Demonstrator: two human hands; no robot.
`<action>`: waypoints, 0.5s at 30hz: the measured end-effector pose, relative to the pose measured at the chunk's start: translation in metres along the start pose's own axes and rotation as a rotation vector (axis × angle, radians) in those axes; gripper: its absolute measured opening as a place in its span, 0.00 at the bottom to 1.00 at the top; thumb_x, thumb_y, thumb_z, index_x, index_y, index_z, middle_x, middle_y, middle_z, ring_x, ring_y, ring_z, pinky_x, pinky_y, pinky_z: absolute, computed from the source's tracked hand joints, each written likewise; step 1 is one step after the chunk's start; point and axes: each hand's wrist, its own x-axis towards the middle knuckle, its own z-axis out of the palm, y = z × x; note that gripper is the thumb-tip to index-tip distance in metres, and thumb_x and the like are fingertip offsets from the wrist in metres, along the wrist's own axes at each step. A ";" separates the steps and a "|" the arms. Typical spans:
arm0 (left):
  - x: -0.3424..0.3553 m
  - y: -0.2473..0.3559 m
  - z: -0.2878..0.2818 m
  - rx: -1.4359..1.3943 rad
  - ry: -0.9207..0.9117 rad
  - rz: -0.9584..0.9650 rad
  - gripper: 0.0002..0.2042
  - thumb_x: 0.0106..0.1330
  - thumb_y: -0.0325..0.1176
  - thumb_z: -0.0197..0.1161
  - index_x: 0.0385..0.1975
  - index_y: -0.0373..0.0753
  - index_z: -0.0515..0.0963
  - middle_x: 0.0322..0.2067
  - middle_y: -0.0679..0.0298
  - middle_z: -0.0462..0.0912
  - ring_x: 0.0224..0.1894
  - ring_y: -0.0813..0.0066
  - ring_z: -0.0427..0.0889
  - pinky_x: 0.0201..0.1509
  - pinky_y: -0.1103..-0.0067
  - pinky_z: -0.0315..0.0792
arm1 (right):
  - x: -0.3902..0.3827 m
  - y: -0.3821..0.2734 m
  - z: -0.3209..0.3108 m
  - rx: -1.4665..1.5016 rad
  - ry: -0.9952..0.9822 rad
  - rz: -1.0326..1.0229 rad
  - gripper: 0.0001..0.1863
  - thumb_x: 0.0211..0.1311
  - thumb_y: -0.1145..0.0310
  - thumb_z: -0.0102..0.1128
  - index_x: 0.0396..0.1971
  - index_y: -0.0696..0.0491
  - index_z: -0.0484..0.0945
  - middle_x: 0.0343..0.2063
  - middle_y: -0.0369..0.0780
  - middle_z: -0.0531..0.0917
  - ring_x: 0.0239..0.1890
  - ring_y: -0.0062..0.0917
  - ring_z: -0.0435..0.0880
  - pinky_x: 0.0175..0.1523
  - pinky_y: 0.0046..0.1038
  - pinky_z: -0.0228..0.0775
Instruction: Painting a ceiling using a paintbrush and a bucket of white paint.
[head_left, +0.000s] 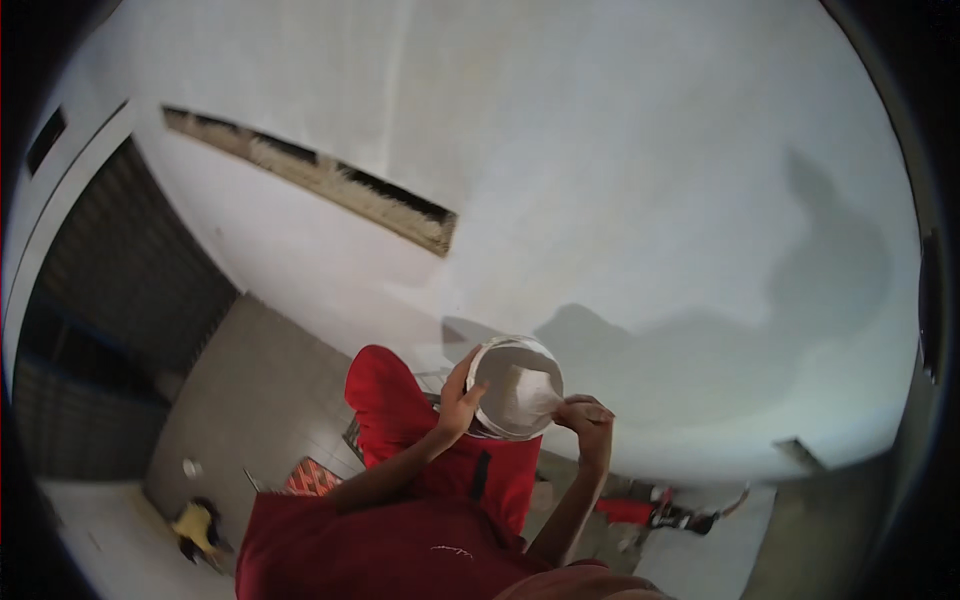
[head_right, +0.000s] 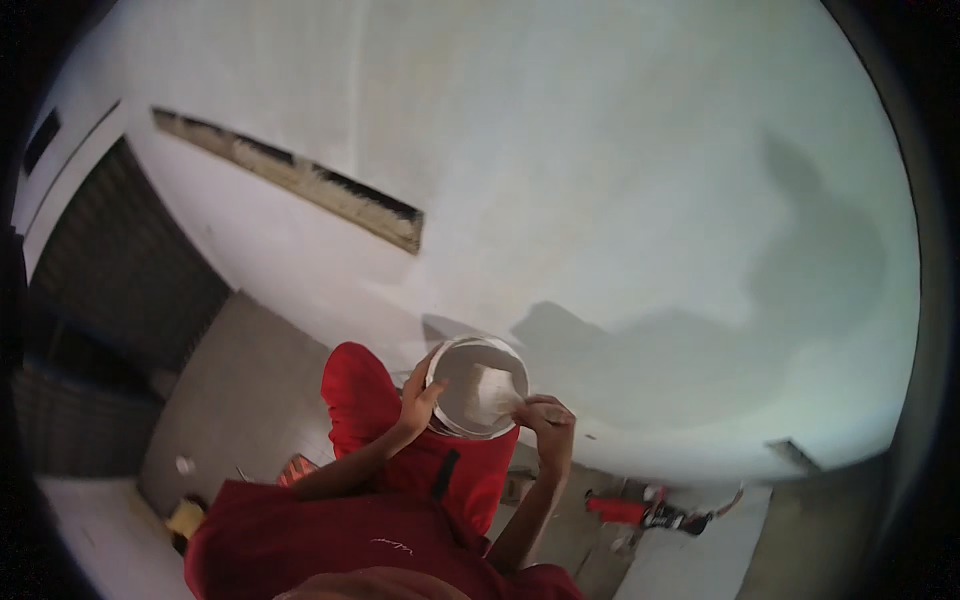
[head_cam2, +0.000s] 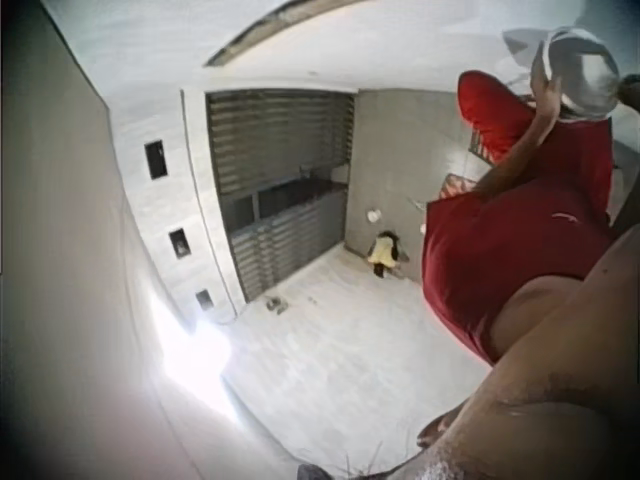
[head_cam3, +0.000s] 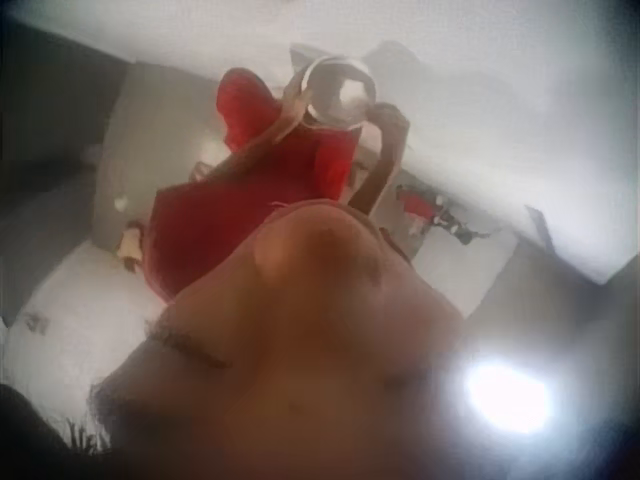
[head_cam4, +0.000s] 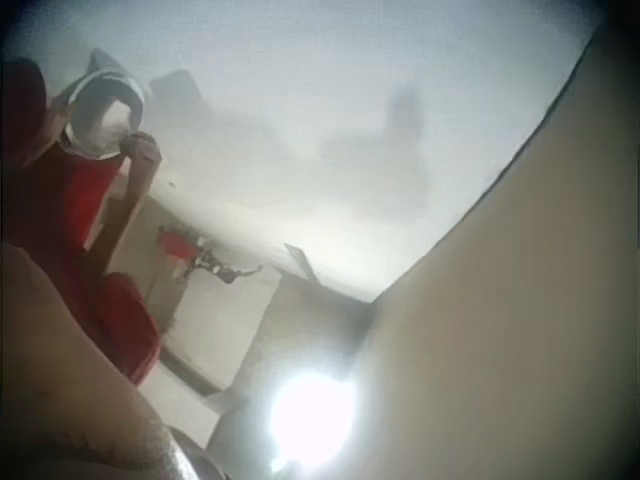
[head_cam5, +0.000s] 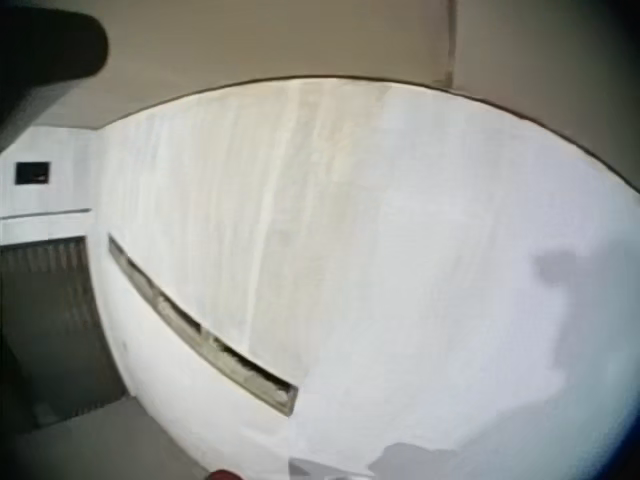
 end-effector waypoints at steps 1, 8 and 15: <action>-0.006 0.003 -0.003 0.030 0.023 -0.002 0.27 0.62 0.22 0.58 0.64 0.33 0.65 0.59 0.53 0.73 0.62 0.66 0.70 0.66 0.74 0.61 | 0.001 0.006 -0.004 0.123 0.063 0.058 0.09 0.51 0.74 0.69 0.31 0.60 0.81 0.25 0.39 0.84 0.27 0.22 0.84 0.35 0.23 0.78; -0.010 0.003 -0.008 -0.026 0.073 -0.014 0.28 0.59 0.22 0.57 0.63 0.32 0.65 0.58 0.51 0.74 0.61 0.62 0.72 0.66 0.72 0.61 | 0.013 0.031 -0.033 0.524 0.148 0.192 0.08 0.55 0.74 0.65 0.35 0.57 0.78 0.27 0.38 0.81 0.26 0.25 0.83 0.34 0.25 0.79; -0.010 -0.001 -0.004 0.039 0.081 0.041 0.30 0.54 0.22 0.59 0.62 0.33 0.66 0.59 0.50 0.73 0.62 0.55 0.71 0.67 0.69 0.61 | 0.064 0.021 -0.056 0.829 0.108 -0.011 0.07 0.58 0.78 0.61 0.30 0.49 0.76 0.36 0.32 0.79 0.38 0.18 0.77 0.37 0.23 0.72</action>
